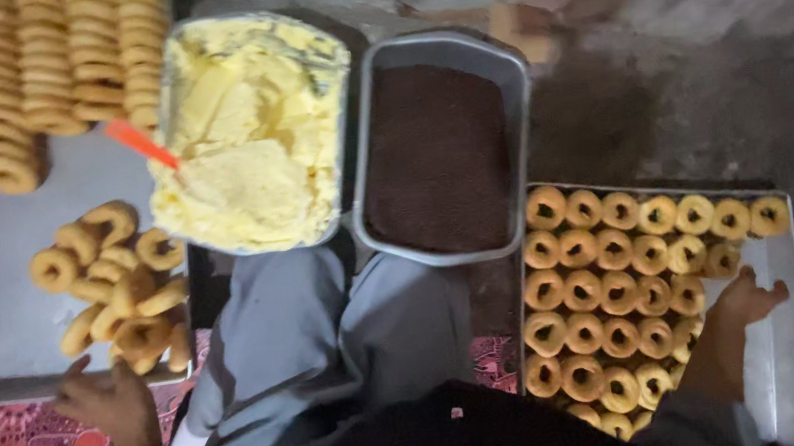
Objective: The person repeatedly picks donuts from a tray, fills their centers with a yellow cream using their fingers, and places them into a tray of dark liquid before arranging them on a second tray. The process continues across multiple donuts in a repetitive sequence.
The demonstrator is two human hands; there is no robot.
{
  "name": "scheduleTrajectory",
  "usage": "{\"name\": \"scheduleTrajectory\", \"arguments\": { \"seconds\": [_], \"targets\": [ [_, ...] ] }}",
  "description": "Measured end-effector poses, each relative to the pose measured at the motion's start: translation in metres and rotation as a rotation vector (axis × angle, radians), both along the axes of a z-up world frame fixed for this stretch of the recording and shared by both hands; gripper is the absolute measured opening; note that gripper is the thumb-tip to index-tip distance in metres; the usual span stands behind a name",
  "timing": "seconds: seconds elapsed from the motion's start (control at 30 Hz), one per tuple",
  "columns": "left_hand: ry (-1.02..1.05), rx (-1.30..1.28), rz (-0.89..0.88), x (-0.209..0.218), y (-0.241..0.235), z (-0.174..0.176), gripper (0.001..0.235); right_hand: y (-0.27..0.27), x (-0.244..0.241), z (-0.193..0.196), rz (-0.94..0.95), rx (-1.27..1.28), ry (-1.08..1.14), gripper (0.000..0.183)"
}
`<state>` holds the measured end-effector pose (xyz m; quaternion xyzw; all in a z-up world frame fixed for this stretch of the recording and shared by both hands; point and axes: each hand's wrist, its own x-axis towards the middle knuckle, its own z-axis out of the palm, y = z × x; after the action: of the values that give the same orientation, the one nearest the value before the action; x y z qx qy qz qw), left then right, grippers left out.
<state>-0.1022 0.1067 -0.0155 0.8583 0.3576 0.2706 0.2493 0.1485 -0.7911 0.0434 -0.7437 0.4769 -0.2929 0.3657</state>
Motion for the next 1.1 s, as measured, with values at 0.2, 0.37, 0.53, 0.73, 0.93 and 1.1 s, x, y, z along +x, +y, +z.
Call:
{"name": "scheduleTrajectory", "arguments": {
  "seconds": [0.2,0.37,0.53,0.73,0.93,1.1],
  "targets": [
    [0.004,0.149,-0.152,0.021,0.012,-0.011,0.069,0.079,-0.013,-0.011,0.355,-0.227,-0.185,0.046],
    [0.477,0.258,-0.387,0.110,0.030,-0.005,0.069,0.207,0.006,-0.008,0.679,0.342,-0.730,0.003],
    [0.188,-0.441,-0.422,0.139,0.015,0.038,0.028,0.396,-0.011,-0.007,1.038,0.038,-0.457,0.014],
    [-0.182,-1.396,-0.639,0.112,-0.093,0.100,0.059,0.594,-0.074,0.012,1.629,0.728,-0.129,0.052],
    [-0.239,-1.659,-0.680,0.089,-0.113,0.126,0.059,0.588,-0.055,0.058,1.480,1.223,-0.309,0.051],
    [-0.589,-2.108,-0.685,0.088,-0.136,0.116,0.040,0.572,-0.078,0.098,1.570,1.257,-0.255,0.051]
  ]
}}
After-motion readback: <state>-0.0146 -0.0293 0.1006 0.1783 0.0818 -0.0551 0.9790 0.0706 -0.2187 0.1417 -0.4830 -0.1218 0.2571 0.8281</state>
